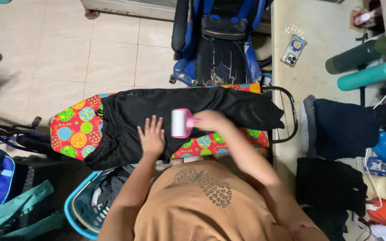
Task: The person uses a pink lint roller to clean a black garment laid on a colorful ironing board. They repeatedly roll the tool over the fabric, repositioning the garment to cover different areas. The person then folds the garment and places it aside.
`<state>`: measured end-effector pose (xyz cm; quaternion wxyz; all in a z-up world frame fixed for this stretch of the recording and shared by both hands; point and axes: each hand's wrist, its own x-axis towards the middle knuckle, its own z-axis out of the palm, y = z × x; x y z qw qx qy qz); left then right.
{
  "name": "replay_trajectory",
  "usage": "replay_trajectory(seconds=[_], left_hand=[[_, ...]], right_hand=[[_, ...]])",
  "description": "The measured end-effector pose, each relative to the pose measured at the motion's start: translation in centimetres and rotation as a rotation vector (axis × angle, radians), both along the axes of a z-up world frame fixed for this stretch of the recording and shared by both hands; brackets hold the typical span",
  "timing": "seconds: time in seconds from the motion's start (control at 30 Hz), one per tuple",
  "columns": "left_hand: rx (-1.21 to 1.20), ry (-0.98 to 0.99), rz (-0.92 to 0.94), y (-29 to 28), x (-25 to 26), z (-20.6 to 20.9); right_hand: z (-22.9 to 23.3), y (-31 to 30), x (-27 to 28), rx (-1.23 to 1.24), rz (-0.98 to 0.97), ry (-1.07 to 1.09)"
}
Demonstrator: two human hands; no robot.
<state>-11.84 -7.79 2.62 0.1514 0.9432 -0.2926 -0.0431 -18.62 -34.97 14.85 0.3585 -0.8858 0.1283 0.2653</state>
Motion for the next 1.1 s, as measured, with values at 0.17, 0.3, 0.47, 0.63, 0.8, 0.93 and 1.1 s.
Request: replay_trajectory(seconds=[0.17, 0.3, 0.47, 0.63, 0.8, 0.93, 1.1], left_hand=[[0.009, -0.056, 0.041, 1.9, 0.7, -0.8], [0.002, -0.064, 0.047, 1.9, 0.6, -1.2], [0.034, -0.09, 0.042, 1.9, 0.8, -1.5], [0.015, -0.153, 0.076, 0.8, 0.3, -0.4], [-0.326, 0.002, -0.142, -3.4, -2.5, 3.7], [-0.258, 0.093, -0.431, -8.3, -5.5, 4.1], [-0.303, 0.077, -0.465, -9.8, -6.4, 2.2]], right_hand=[[-7.7, 1.9, 3.2, 0.196, -0.097, 0.122], [-8.6, -6.6, 0.9, 0.096, -0.018, 0.185], [-6.0, -16.5, -7.0, -0.005, -0.257, 0.303], [-2.1, -22.3, -13.9, -0.262, -0.287, 0.439], [4.3, -22.3, -15.9, -0.706, -0.303, 0.505], [8.6, -18.8, -14.1, -0.709, -0.311, 0.479], [4.4, -13.1, -6.3, -0.279, -0.154, -0.04]])
